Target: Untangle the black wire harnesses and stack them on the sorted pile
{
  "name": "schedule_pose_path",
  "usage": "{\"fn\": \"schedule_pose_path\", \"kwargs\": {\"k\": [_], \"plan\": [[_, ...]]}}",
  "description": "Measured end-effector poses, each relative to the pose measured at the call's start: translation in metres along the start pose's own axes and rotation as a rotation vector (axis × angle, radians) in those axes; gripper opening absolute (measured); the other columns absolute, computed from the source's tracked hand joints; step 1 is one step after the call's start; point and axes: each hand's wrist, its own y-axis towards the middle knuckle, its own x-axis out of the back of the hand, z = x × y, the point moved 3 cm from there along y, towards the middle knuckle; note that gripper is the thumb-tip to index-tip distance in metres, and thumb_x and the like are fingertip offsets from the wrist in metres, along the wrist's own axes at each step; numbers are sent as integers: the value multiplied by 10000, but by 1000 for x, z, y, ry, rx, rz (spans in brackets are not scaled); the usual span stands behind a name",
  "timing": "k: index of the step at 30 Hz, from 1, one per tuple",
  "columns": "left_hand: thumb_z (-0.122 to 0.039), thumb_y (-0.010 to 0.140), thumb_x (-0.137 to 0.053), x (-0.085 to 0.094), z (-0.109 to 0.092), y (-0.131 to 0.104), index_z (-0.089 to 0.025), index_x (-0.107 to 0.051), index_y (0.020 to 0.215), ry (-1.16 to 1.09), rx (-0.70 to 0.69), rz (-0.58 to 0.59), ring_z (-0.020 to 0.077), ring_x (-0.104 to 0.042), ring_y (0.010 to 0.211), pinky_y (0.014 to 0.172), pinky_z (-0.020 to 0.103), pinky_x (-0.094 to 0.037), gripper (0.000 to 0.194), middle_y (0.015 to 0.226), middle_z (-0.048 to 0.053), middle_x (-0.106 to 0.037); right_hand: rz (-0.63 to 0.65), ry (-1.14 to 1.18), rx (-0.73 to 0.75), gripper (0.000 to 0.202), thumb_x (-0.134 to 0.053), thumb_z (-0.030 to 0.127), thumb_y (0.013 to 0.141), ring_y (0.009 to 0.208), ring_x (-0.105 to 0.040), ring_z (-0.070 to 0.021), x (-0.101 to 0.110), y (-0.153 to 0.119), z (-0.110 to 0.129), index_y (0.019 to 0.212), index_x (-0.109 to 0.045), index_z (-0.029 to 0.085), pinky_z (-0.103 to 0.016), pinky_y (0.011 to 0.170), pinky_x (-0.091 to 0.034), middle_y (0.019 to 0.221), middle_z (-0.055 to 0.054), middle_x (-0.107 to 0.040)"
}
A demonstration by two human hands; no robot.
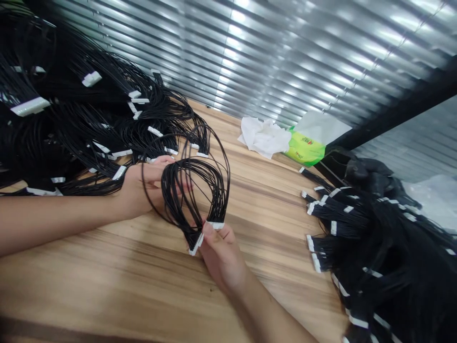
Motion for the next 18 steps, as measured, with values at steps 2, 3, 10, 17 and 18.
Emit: {"fn": "schedule_pose_path", "kwargs": {"k": [2, 3, 10, 17, 18], "plan": [[-174, 790, -724, 2, -1, 0, -270, -712, 811, -8, -36, -57, 133, -630, 711, 873, 410, -437, 99, 775, -62, -719, 31, -6, -16, 330, -802, 492, 653, 523, -350, -134, -1, -1, -1, 552, -619, 237, -313, 642, -405, 482, 44, -473], [-159, 772, -737, 3, 0, -1, -258, -698, 802, -45, -19, -72, 130, -625, 725, 862, 397, -446, 111, 783, -60, -709, 42, -7, -17, 331, -800, 493, 655, 521, -348, -135, -1, -1, -1, 549, -616, 238, -313, 642, -403, 479, 44, -471], [-162, 678, -792, 1, 5, -3, -203, -393, 725, -291, 184, -224, 89, -452, 647, 600, 244, -398, 404, 713, -54, -427, 54, -39, -22, 363, -791, 508, 652, 533, -364, -145, -2, -1, -2, 529, -582, 239, -331, 659, -407, 482, 42, -463], [-184, 793, -697, 1, 7, 1, -211, -441, 832, -316, 150, -334, 100, -464, 793, 743, 234, -423, 261, 835, -23, -451, 70, -20, -58, 373, -783, 488, 674, 527, -363, -135, 0, 0, -5, 516, -570, 226, -319, 652, -397, 477, 47, -457], [-179, 797, -693, 0, 10, 1, -215, -465, 867, -342, 182, -320, 99, -495, 838, 780, 235, -439, 240, 886, -17, -488, 66, -25, -66, 351, -782, 490, 676, 527, -371, -136, 1, 1, -6, 539, -594, 228, -322, 665, -403, 472, 46, -468]]}}
